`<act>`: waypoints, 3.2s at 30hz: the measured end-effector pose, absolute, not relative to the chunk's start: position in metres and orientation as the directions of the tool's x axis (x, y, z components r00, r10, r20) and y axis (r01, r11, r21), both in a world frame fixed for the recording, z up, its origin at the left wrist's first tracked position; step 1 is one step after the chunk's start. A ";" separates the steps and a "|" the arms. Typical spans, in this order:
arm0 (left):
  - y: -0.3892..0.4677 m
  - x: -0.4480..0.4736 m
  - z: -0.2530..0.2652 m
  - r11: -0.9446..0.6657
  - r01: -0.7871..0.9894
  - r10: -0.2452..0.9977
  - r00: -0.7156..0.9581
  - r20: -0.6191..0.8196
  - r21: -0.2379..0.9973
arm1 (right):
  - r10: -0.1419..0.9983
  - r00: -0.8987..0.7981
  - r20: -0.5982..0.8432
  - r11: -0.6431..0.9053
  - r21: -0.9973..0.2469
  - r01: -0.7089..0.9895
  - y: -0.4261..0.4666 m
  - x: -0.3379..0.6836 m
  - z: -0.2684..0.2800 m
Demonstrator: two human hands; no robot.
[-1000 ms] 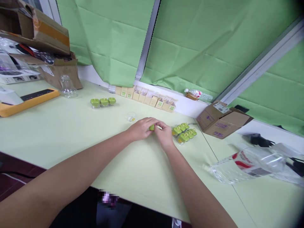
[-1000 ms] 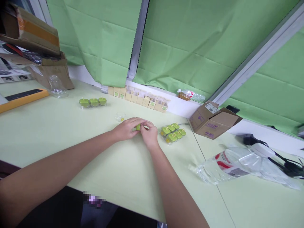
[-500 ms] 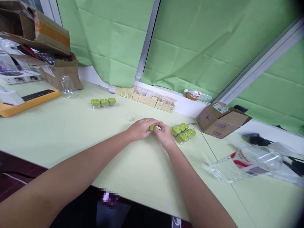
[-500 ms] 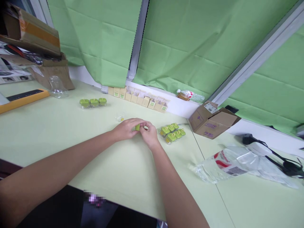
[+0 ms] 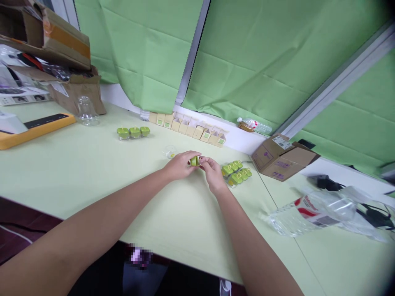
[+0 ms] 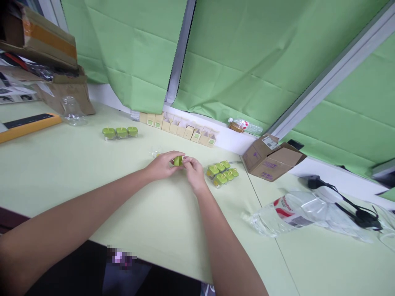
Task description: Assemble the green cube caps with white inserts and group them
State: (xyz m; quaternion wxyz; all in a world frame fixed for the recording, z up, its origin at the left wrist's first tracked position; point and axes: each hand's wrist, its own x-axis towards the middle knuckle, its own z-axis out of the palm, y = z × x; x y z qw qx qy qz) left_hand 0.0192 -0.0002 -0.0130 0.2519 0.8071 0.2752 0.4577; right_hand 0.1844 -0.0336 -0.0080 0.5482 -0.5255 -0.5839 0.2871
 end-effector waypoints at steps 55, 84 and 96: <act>0.027 0.001 -0.037 -0.583 0.496 0.805 0.461 0.373 0.644 | 0.878 -0.347 0.331 0.462 -0.393 0.795 -0.062 0.170 -0.005; 0.023 0.001 -0.031 -0.566 0.476 0.813 0.454 0.363 0.673 | 0.873 -0.357 0.333 0.472 -0.389 0.791 -0.062 0.169 -0.005; 0.024 0.000 -0.033 -0.579 0.484 0.806 0.462 0.370 0.657 | 0.869 -0.366 0.334 0.480 -0.385 0.788 -0.063 0.169 -0.003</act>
